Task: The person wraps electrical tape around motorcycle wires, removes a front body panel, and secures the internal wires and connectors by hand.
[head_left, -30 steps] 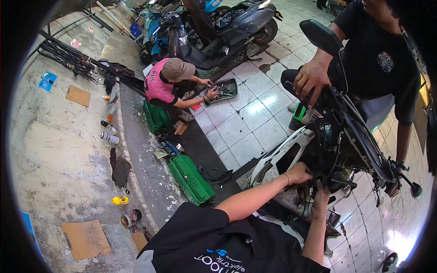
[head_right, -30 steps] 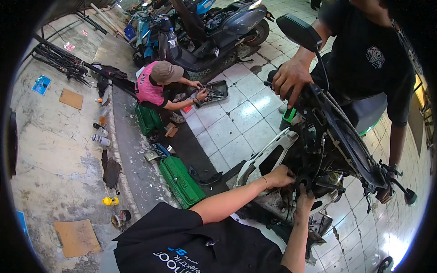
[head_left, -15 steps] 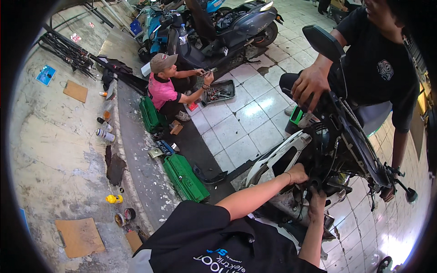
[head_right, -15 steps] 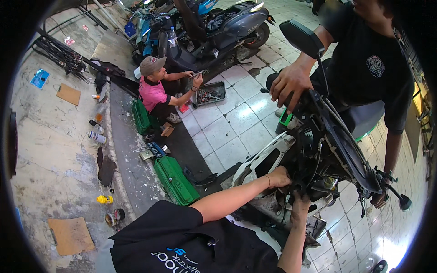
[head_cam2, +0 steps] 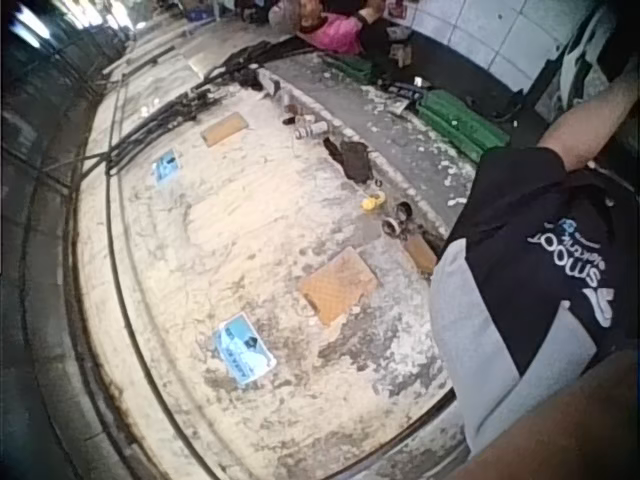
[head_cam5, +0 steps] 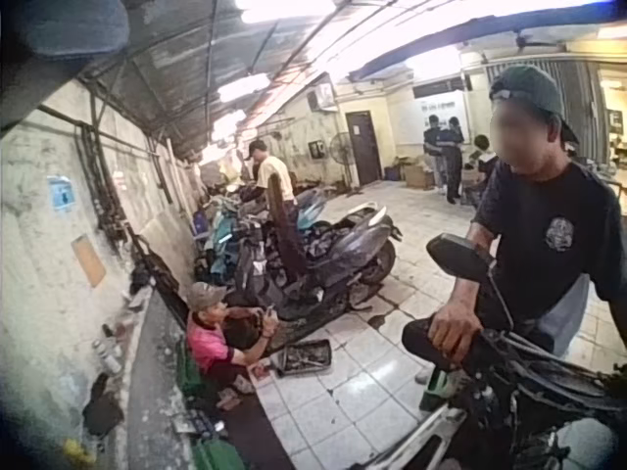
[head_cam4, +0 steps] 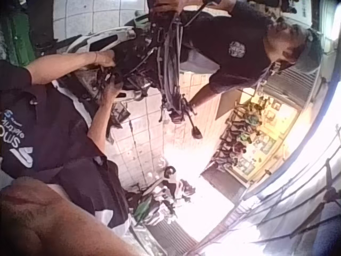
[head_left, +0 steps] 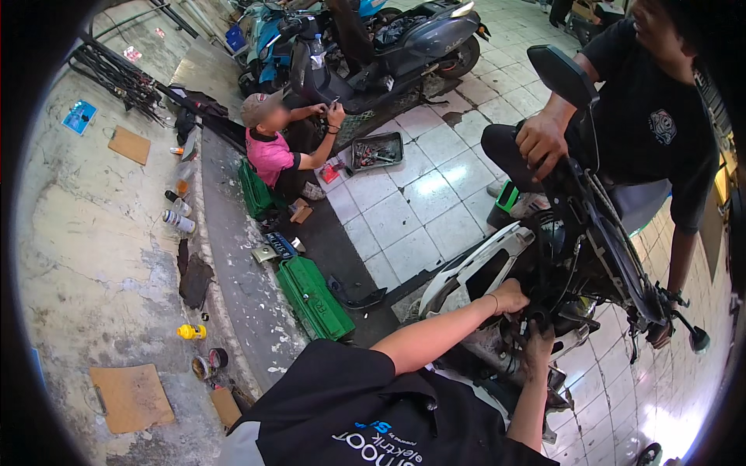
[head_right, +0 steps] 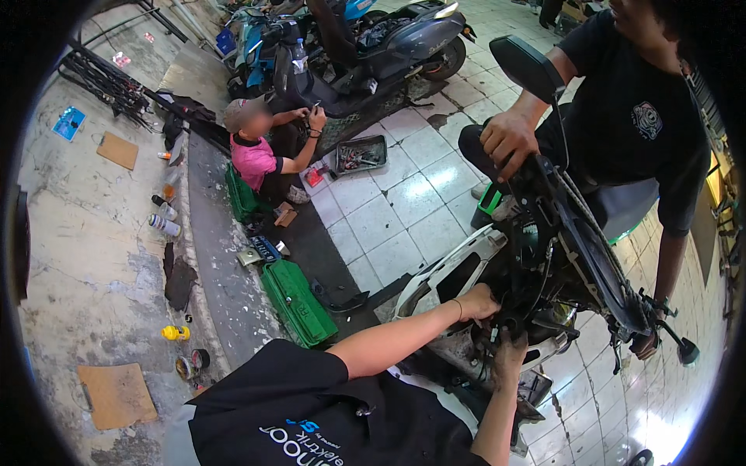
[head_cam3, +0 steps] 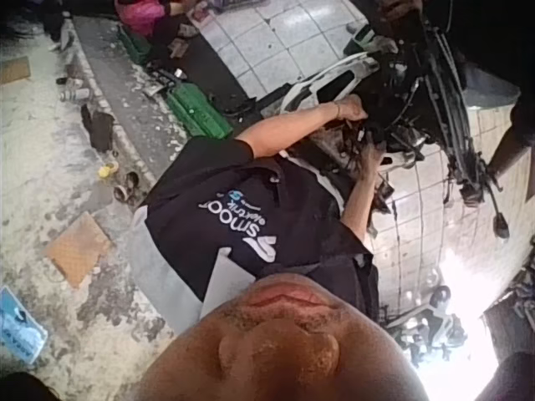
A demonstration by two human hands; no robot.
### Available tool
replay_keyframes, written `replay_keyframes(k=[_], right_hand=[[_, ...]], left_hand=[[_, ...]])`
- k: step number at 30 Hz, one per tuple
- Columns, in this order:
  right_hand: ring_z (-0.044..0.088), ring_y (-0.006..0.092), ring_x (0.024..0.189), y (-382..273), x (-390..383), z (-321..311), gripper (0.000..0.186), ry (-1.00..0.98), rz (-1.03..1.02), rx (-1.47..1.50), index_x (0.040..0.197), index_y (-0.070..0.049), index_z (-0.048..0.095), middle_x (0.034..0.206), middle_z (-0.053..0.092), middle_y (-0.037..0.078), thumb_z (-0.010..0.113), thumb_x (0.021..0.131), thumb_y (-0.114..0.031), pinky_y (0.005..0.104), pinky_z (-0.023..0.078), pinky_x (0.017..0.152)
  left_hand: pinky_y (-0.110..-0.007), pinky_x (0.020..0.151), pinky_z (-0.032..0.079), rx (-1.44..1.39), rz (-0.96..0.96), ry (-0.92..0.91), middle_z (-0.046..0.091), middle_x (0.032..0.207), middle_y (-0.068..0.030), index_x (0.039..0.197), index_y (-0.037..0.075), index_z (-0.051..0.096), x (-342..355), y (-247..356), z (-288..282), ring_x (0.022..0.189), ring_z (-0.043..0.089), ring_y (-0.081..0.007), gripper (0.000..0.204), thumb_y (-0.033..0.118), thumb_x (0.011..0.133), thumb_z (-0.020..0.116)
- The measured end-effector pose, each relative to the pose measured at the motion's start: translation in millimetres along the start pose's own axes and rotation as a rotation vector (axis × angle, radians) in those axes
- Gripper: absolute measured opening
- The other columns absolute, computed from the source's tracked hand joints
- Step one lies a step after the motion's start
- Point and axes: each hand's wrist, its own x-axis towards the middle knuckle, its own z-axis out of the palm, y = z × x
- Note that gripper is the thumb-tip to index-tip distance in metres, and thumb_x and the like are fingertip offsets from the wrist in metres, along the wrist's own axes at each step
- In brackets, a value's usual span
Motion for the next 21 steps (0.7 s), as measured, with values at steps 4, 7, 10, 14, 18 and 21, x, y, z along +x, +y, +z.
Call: replay_keyframes(k=[4,7,10,14,18,21], right_hand=[[0.062,0.0212,0.098,4,0,-13,0.030,-0.083,-0.008,0.164,0.125,-0.008,0.053,0.114,0.061,0.008,0.053,0.095,-0.006,0.0371,0.057,0.075],[0.063,0.0209,0.094,2,4,-7,0.028,-0.079,0.045,0.228,0.123,-0.007,0.055,0.112,0.062,0.007,0.053,0.095,-0.004,0.0356,0.057,0.075],[0.062,0.0175,0.089,-7,-2,6,0.024,-0.095,0.026,0.301,0.117,-0.004,0.059,0.105,0.065,0.007,0.053,0.095,-0.001,0.0301,0.053,0.072],[0.063,0.0175,0.088,-7,3,1,0.025,-0.029,0.026,0.185,0.118,-0.002,0.055,0.105,0.064,0.008,0.059,0.093,-0.002,0.0312,0.054,0.070],[0.060,0.0154,0.087,1,1,0,0.029,0.129,-0.094,0.000,0.112,0.004,0.056,0.100,0.065,0.010,0.068,0.087,-0.006,0.0294,0.051,0.075],[0.063,0.0218,0.092,-2,-9,4,0.033,0.238,-0.153,-0.140,0.115,0.005,0.053,0.102,0.066,0.015,0.068,0.087,-0.006,0.0330,0.052,0.080]], left_hand=[[-0.040,0.075,0.054,0.027,0.164,-0.163,0.071,0.087,-0.0251,0.089,-0.012,0.070,-6,5,-5,0.082,0.070,-0.0351,0.041,0.025,0.073,0.074],[-0.034,0.080,0.054,0.205,0.255,-0.207,0.073,0.097,-0.0180,0.109,-0.004,0.071,-3,0,-17,0.083,0.068,-0.0247,0.047,0.032,0.079,0.074],[-0.033,0.075,0.054,0.156,0.138,-0.234,0.073,0.091,-0.0161,0.109,-0.004,0.071,-8,4,-28,0.078,0.067,-0.0213,0.045,0.029,0.079,0.076],[-0.027,0.059,0.050,0.060,0.133,-0.232,0.067,0.075,-0.0087,0.099,-0.008,0.071,-6,12,-22,0.063,0.061,-0.0145,0.029,0.011,0.078,0.074],[-0.026,0.060,0.049,-0.061,0.020,-0.223,0.068,0.077,-0.0094,0.101,-0.012,0.068,-13,12,-11,0.066,0.061,-0.0131,0.028,0.005,0.079,0.069],[-0.025,0.061,0.050,-0.037,0.032,-0.211,0.068,0.080,-0.0088,0.102,-0.011,0.067,-17,16,-10,0.067,0.060,-0.0121,0.025,0.001,0.081,0.067]])
